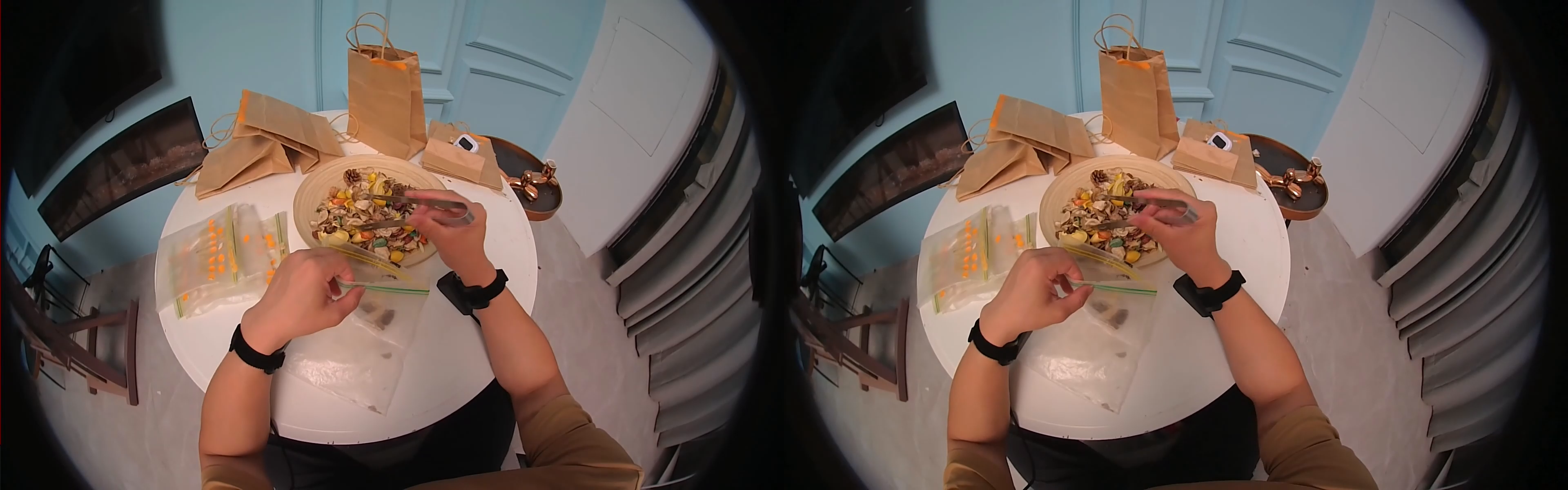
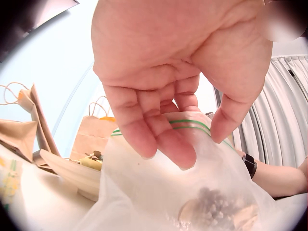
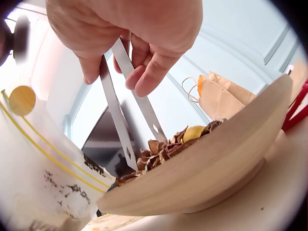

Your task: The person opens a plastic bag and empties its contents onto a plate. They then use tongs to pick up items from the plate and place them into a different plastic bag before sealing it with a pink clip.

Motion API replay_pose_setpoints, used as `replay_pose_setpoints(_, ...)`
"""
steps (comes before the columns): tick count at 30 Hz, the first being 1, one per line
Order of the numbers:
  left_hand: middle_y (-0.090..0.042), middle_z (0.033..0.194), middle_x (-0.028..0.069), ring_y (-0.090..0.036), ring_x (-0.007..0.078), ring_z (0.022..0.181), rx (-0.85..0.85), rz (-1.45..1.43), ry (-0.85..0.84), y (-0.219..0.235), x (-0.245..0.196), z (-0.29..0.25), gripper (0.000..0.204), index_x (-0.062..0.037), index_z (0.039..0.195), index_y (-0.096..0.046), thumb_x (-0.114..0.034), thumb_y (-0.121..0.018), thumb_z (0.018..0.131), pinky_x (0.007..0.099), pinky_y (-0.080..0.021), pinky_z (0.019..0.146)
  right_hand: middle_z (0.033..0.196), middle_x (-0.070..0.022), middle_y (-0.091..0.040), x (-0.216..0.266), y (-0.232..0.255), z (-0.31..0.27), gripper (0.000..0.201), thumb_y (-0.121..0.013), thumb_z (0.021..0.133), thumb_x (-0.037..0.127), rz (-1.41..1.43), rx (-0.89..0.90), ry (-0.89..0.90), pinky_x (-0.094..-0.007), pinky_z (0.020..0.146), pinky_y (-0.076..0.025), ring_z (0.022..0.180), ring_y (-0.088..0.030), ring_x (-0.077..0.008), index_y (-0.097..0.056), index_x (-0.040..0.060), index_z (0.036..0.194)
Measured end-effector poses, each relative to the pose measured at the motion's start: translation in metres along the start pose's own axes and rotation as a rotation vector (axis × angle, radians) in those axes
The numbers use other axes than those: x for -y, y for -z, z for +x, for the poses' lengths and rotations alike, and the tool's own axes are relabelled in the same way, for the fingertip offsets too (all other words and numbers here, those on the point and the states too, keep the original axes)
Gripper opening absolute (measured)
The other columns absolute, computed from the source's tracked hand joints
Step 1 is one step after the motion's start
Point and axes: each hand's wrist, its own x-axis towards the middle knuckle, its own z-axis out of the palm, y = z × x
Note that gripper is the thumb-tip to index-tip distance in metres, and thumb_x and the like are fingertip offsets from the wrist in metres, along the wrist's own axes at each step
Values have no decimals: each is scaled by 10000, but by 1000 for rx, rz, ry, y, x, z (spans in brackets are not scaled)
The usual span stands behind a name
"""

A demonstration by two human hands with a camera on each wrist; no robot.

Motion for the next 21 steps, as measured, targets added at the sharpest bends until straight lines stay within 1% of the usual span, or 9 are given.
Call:
replay_pose_setpoints(3, -619, 675, 129, -657, 209, 561, -5, 3, -5, 0, -1, 0, 209, 21, 728, -600, -83, -779, 752, 291, -528, 498, 927, -93, -717, -1, -3, -2, 300, -768, 826, -40, 17, 12, -57, -228, 747, -572, 844, -701, -123, -688, -52, 1115)
replay_pose_setpoints(9, -617, 670, 130, -651, 221, 557, -16, 1, -23, 1, -1, 0, 207, 22, 738, -604, -93, -776, 754, 295, -528, 507, 970, -112, -740, -3, -4, 1, 229, -762, 843, -13, 52, -102, -101, -250, 770, -574, 844, -693, -125, -696, -55, 1058)
replay_pose_setpoints(12, -619, 671, 131, -649, 221, 558, -4, 3, -12, 2, -1, 0, 207, 20, 743, -606, -95, -777, 754, 295, -526, 510, 955, -100, -743, -9, -3, 3, 192, -771, 852, 28, 42, -167, -40, -256, 769, -573, 823, -686, -122, -703, -54, 1012)
replay_pose_setpoints(15, -621, 676, 131, -648, 220, 561, 3, 13, -3, 1, -1, -1, 209, 19, 744, -606, -98, -779, 753, 296, -524, 512, 932, -100, -743, -12, 0, 5, 181, -781, 856, 60, 47, -219, -76, -259, 751, -572, 798, -679, -116, -712, -44, 987)
replay_pose_setpoints(21, -623, 681, 128, -647, 219, 561, -1, 13, -2, 1, -1, 0, 210, 14, 743, -606, -100, -782, 753, 297, -521, 513, 890, -115, -737, -13, 3, 8, 171, -771, 868, 76, 132, -297, -144, -265, 642, -581, 754, -676, -119, -710, -49, 968)
